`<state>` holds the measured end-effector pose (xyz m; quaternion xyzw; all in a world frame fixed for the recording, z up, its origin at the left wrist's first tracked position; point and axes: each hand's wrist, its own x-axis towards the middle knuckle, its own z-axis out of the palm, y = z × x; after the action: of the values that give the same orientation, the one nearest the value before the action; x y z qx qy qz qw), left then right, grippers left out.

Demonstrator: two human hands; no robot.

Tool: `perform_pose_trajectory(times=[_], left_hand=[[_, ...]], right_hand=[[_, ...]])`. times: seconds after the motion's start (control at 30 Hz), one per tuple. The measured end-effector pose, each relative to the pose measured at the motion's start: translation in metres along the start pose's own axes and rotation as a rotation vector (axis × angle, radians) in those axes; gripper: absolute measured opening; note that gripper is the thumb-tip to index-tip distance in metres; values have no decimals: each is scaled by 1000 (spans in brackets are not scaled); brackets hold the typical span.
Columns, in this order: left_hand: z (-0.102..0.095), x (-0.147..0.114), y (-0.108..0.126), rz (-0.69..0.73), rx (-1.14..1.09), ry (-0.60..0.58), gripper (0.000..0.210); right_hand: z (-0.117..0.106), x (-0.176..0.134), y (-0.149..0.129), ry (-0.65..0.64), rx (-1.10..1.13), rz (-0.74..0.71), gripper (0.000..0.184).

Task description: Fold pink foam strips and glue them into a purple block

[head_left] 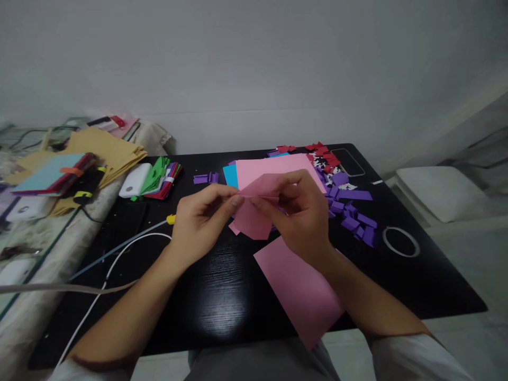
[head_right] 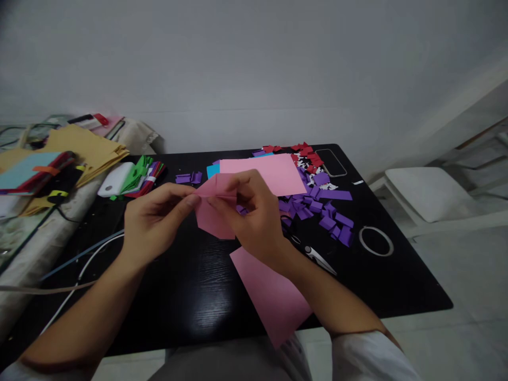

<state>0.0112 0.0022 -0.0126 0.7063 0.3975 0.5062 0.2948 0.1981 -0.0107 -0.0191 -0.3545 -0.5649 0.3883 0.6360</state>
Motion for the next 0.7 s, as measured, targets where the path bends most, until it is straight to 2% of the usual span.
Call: perform_pose_trajectory(times=[0.1, 0.2, 0.37, 0.7], left_hand=[[0, -1, 0, 28, 42, 5, 9], [0, -2, 0, 47, 68, -2, 8], [-1, -3, -2, 56, 73, 1, 7], [-1, -1, 1, -2, -29, -35, 8]], right_hand=[[2, -1, -1, 2, 111, 73, 53], [3, -2, -2, -2, 135, 132, 60], [3, 0, -4, -21, 132, 201, 62], [1, 2, -3, 6, 121, 166, 61]])
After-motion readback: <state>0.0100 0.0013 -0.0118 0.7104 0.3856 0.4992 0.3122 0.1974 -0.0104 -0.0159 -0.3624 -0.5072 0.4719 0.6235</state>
